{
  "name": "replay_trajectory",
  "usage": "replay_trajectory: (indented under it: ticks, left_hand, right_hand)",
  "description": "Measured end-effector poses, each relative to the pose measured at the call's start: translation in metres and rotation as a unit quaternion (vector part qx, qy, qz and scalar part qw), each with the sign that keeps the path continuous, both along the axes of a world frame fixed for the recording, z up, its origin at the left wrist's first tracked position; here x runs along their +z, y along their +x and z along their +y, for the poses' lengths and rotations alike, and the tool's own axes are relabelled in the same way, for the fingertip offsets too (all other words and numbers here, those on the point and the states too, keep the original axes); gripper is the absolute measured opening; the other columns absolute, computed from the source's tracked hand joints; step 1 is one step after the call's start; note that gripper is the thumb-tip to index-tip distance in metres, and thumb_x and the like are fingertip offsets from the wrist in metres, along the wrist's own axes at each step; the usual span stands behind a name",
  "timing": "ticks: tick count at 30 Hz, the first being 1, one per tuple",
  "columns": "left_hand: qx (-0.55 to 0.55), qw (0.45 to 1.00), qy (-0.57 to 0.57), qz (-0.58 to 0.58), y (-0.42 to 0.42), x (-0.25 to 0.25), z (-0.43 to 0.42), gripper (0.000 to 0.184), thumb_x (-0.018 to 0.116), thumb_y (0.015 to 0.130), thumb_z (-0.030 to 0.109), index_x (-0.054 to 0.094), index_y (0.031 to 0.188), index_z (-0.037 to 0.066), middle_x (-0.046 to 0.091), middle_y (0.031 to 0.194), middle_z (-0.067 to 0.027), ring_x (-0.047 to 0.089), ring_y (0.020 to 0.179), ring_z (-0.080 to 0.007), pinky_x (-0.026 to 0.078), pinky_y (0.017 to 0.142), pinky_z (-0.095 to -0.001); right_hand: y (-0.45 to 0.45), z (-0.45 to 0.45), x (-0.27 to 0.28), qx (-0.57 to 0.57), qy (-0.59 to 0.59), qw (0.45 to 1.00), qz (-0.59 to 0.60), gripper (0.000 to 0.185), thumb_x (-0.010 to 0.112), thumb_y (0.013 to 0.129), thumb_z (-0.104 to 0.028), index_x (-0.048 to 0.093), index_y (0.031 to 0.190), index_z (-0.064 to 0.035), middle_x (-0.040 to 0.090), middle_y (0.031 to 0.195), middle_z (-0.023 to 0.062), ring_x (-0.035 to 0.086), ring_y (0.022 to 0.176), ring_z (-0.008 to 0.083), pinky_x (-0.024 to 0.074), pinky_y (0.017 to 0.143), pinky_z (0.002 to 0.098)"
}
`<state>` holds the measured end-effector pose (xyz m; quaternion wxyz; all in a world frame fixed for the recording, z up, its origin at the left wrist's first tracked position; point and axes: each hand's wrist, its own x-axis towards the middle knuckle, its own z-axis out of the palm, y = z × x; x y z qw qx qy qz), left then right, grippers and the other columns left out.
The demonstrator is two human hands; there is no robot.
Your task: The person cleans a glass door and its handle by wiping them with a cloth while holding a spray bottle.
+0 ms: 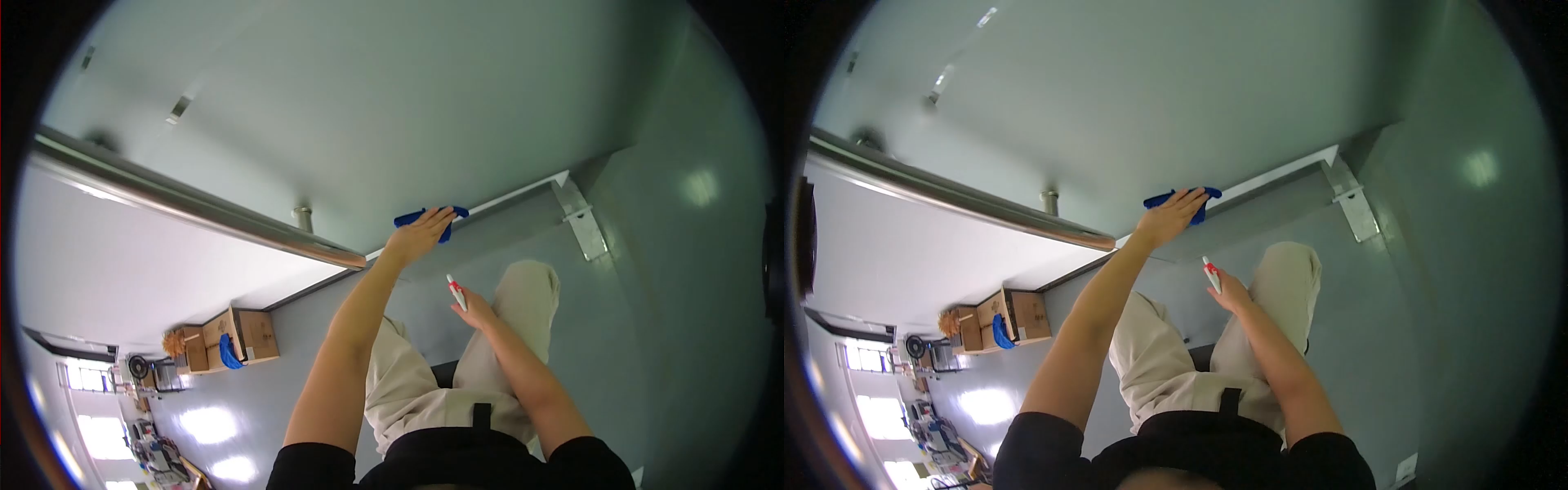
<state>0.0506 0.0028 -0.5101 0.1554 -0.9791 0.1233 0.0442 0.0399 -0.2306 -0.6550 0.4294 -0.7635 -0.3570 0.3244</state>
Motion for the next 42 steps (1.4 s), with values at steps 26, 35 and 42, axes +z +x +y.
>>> replay_trajectory:
  ticks: [26,35,42]
  left_hand:
    - [0.056,0.750,0.110,-0.649,-0.129,0.325,0.004,0.055,0.044,0.071,-0.005,0.061,0.122,-0.007,0.052,0.134,-0.0251,0.046,0.129,-0.0412,0.033,0.111,-0.0506]
    - [0.164,0.839,-0.034,-0.518,-0.148,0.131,-0.012,0.037,0.053,0.072,-0.008,0.069,0.106,-0.007,0.061,0.118,-0.0184,0.049,0.124,-0.0416,0.045,0.104,-0.0474]
    - [0.167,0.730,-0.081,-0.658,-0.146,0.161,-0.002,0.045,0.050,0.080,-0.010,0.057,0.124,-0.009,0.052,0.133,-0.0205,0.046,0.130,-0.0397,0.038,0.109,-0.0429]
  right_hand:
    - [0.006,0.012,-0.016,0.028,-0.017,0.998,0.059,0.048,0.072,0.080,-0.019,0.055,0.123,-0.0075,0.065,0.110,0.0193,0.061,0.103,0.0399,0.0499,0.085,0.0452]
    - [0.007,0.007,-0.024,0.039,-0.032,0.999,0.013,0.044,0.070,0.081,-0.018,0.055,0.121,-0.0077,0.066,0.099,0.0170,0.064,0.093,0.0365,0.0504,0.079,0.0430]
    - [0.003,0.005,-0.021,0.014,-0.045,0.998,0.033,0.036,0.070,0.081,-0.020,0.058,0.113,-0.0070,0.067,0.098,0.0155,0.064,0.093,0.0363,0.0507,0.078,0.0432]
